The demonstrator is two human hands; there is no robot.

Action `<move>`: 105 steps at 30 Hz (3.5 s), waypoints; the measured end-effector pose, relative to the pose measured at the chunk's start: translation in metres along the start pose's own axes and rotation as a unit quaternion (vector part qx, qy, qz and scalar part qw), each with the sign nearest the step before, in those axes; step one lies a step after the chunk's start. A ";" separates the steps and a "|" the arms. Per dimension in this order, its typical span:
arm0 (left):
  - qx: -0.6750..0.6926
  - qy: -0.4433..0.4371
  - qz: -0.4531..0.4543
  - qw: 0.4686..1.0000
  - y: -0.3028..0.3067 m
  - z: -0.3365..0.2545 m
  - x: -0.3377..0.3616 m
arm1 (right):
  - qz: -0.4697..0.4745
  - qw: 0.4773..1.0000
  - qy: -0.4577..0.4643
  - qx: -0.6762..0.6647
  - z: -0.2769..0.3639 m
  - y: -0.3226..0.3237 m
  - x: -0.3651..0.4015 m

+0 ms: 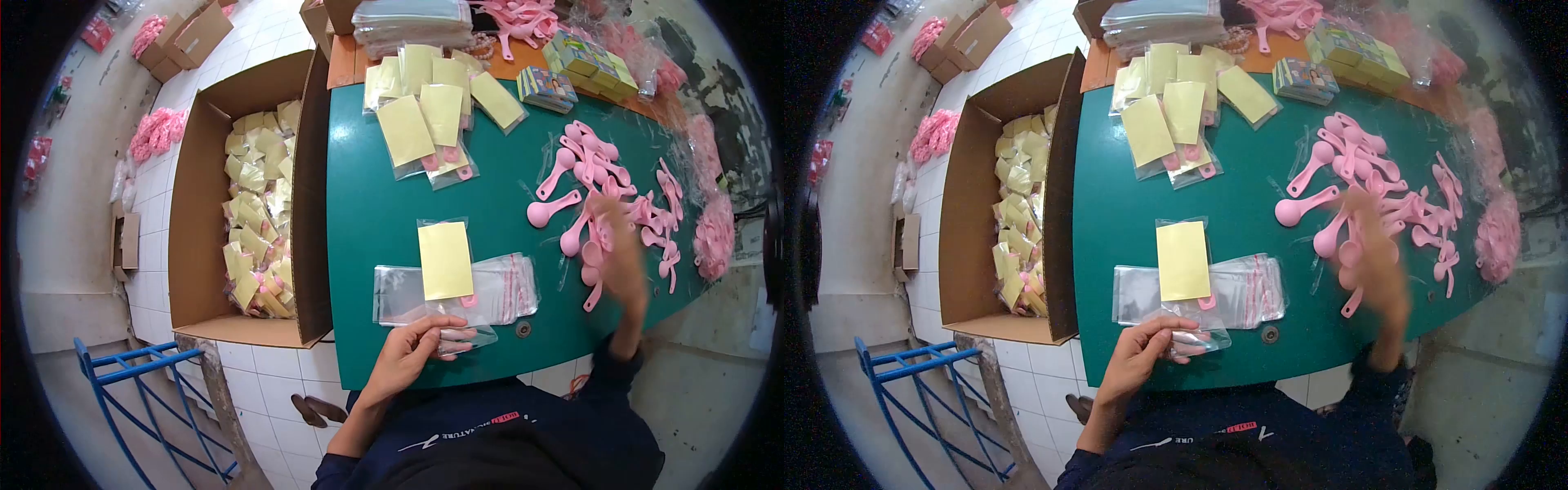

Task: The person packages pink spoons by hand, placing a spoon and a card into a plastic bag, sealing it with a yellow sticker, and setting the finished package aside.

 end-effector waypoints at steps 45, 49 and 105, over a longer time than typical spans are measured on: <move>-0.167 -0.146 -0.222 0.949 0.006 0.006 0.007 | 0.083 0.852 -0.225 -0.466 0.105 -0.117 0.061; -0.146 -0.157 -0.240 0.947 0.004 0.003 0.008 | 0.091 0.862 -0.214 -0.451 0.105 -0.117 0.062; -0.617 -0.251 0.075 0.742 -0.032 -0.052 -0.091 | -0.101 0.993 0.002 -0.068 0.024 -0.004 -0.013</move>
Point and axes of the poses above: each hand's wrist, its own x-axis away from the middle knuckle, its own y-axis out of the back of the hand, z = x × y, the point moved 6 cm from there along -x, towards the middle knuckle, and after that the axes turned 10 degrees about x, right-handed, at the moved point
